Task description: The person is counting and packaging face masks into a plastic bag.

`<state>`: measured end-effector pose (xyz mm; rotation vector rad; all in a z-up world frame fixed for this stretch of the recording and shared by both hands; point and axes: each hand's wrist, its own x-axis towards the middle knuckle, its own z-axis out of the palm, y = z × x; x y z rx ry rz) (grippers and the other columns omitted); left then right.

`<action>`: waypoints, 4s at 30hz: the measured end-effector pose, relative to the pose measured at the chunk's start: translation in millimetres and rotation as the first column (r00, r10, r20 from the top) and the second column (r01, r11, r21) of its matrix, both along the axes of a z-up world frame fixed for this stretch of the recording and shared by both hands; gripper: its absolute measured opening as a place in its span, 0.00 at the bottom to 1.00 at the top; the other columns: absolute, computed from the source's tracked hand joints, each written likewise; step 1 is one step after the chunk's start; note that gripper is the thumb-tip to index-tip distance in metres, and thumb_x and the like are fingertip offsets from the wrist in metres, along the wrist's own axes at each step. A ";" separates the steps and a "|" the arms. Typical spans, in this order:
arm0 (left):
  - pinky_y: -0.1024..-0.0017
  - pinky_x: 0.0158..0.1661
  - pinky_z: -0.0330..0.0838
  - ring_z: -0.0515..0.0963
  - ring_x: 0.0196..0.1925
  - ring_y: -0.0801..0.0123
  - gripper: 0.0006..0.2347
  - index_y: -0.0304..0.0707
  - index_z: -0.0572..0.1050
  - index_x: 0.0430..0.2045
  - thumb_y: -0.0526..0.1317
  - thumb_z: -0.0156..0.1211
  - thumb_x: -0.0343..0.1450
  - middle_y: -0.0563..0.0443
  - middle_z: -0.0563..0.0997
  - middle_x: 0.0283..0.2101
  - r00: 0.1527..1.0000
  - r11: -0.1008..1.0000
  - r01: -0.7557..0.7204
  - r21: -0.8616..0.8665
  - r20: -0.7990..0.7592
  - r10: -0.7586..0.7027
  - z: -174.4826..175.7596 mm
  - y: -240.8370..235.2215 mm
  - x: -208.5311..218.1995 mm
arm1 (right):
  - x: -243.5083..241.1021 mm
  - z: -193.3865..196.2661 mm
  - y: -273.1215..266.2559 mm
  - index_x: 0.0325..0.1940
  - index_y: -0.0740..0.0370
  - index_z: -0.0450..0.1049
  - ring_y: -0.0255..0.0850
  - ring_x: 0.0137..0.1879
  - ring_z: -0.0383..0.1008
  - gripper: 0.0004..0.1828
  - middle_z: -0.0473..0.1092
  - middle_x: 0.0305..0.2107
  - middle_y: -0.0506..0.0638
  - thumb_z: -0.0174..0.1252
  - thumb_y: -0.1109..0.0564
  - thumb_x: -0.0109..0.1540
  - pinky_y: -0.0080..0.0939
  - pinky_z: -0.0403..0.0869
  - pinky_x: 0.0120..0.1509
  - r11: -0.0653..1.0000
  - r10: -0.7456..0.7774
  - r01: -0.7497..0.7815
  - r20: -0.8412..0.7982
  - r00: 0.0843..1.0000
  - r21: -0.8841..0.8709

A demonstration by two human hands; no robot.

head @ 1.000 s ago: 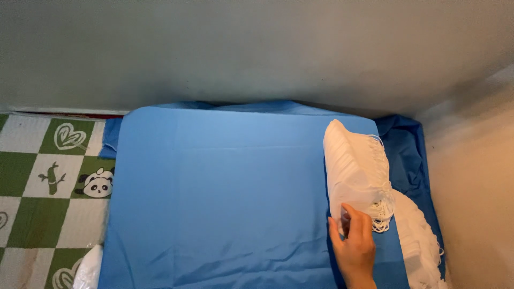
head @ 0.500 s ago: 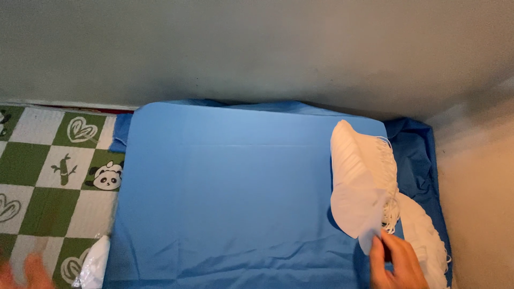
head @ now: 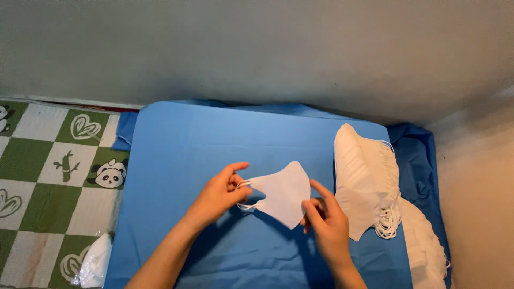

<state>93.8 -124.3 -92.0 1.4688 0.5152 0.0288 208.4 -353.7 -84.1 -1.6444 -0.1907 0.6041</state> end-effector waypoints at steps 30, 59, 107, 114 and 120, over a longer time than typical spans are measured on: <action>0.76 0.36 0.74 0.75 0.34 0.73 0.04 0.36 0.82 0.35 0.33 0.65 0.68 0.54 0.75 0.36 0.958 0.490 -0.285 0.824 0.254 0.131 -39.8 -9.7 12.3 | -3.6 -23.9 -42.9 0.59 0.57 0.77 0.34 0.28 0.68 0.27 0.73 0.33 0.49 0.66 0.62 0.55 0.31 0.70 0.25 0.775 0.437 0.321 0.829 0.349 -0.544; 0.64 0.63 0.65 0.73 0.64 0.59 0.30 0.38 0.68 0.60 0.40 0.72 0.62 0.48 0.75 0.61 0.895 0.872 0.087 0.481 0.346 -0.280 29.2 -35.8 -12.2 | -21.9 16.1 -79.8 0.44 0.62 0.85 0.31 0.29 0.82 0.17 0.86 0.34 0.51 0.64 0.69 0.52 0.24 0.77 0.33 0.960 0.265 -0.160 0.556 0.788 -0.230; 0.72 0.38 0.80 0.83 0.40 0.60 0.09 0.33 0.81 0.45 0.34 0.65 0.72 0.47 0.76 0.39 0.939 0.563 -0.343 0.752 0.297 0.175 -35.0 -18.7 0.3 | 29.4 -48.4 26.5 0.54 0.57 0.80 0.33 0.23 0.73 0.11 0.76 0.22 0.44 0.59 0.58 0.67 0.30 0.72 0.24 0.911 0.328 0.132 0.882 0.338 -0.390; 0.68 0.39 0.80 0.82 0.42 0.57 0.11 0.33 0.80 0.45 0.32 0.67 0.70 0.47 0.75 0.39 0.961 0.459 -0.273 0.846 0.263 0.088 -43.7 -15.3 -0.1 | 29.6 -54.6 26.1 0.46 0.54 0.81 0.33 0.21 0.69 0.07 0.68 0.17 0.42 0.63 0.58 0.64 0.28 0.69 0.22 0.850 0.444 0.262 0.889 0.115 -0.458; 0.69 0.41 0.78 0.81 0.40 0.61 0.08 0.36 0.81 0.42 0.31 0.65 0.70 0.51 0.74 0.36 0.962 0.435 -0.270 0.859 0.264 0.077 -38.6 -15.6 -1.5 | 27.9 -45.2 24.3 0.48 0.52 0.81 0.31 0.20 0.65 0.09 0.64 0.16 0.40 0.61 0.60 0.64 0.25 0.67 0.23 0.848 0.440 0.295 0.895 0.072 -0.441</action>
